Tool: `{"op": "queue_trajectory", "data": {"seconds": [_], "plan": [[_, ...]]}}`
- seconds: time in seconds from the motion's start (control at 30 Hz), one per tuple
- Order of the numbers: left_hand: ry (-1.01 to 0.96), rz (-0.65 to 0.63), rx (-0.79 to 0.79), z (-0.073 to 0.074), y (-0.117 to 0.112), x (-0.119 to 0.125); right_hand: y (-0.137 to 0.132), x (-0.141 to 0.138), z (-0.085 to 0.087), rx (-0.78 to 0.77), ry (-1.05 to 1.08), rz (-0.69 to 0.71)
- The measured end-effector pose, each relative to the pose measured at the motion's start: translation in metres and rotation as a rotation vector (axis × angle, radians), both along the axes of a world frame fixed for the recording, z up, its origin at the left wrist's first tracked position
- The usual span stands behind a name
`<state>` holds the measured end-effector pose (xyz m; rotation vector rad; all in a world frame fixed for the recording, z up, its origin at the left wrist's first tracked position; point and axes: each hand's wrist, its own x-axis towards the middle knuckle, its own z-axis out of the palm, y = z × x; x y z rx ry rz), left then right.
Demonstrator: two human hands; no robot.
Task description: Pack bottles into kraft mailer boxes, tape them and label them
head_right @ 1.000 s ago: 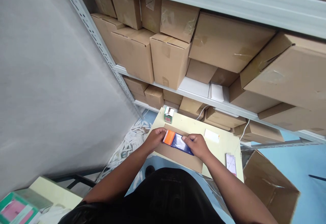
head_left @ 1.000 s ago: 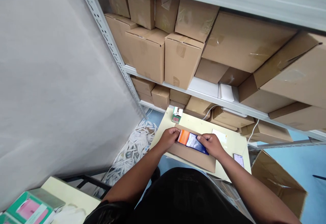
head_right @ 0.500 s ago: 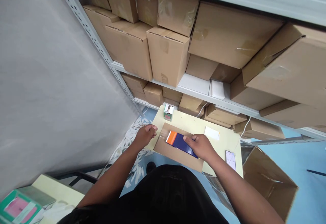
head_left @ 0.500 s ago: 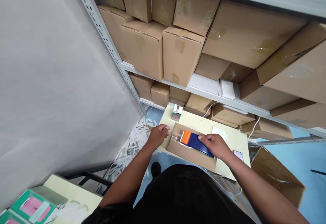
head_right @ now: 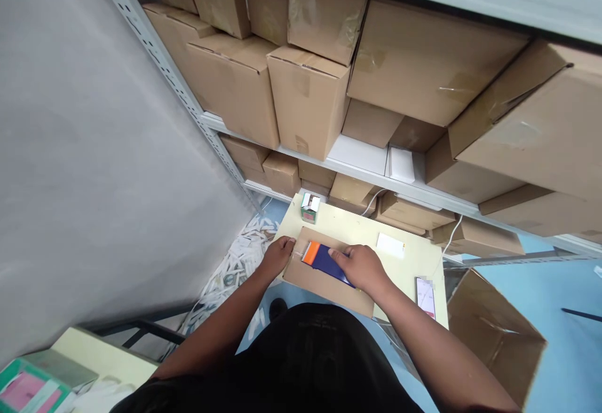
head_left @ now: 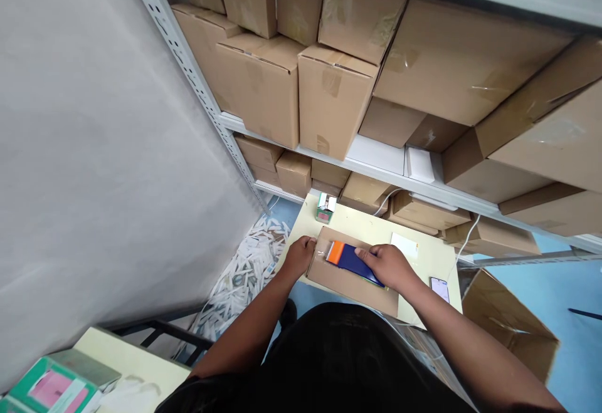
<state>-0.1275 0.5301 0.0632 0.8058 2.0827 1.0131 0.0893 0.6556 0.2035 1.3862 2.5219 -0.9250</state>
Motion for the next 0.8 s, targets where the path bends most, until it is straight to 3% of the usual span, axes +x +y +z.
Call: {"op": "queue_trajectory", "data": {"seconds": [0.1,0.17,0.23,0.3,0.37,0.43,0.57,0.8], "plan": [[-0.039,0.018,-0.084,0.002,0.001,-0.001,0.002,-0.001,-0.002,-0.011,-0.005,-0.019],[0.045,-0.044,-0.011,0.007,-0.002,-0.003,0.002,-0.002,-0.003,-0.018,-0.013,-0.020],[0.228,-0.236,0.158,0.016,-0.008,-0.007,0.003,-0.003,-0.002,-0.020,-0.022,-0.013],[0.397,-0.523,0.275,0.027,-0.013,-0.011,0.003,-0.005,0.000,-0.011,-0.032,-0.001],[0.513,-0.776,0.262,0.036,-0.015,-0.014,0.005,-0.008,0.001,-0.002,-0.040,0.007],[0.610,-0.897,0.192,0.040,-0.013,-0.015,0.006,-0.009,0.003,0.000,-0.045,0.012],[0.739,-0.924,0.132,0.040,-0.010,-0.009,0.009,-0.011,0.006,-0.019,-0.062,0.006],[0.822,-0.933,0.179,0.037,-0.017,0.005,0.014,-0.012,0.006,-0.011,-0.093,0.015]]}}
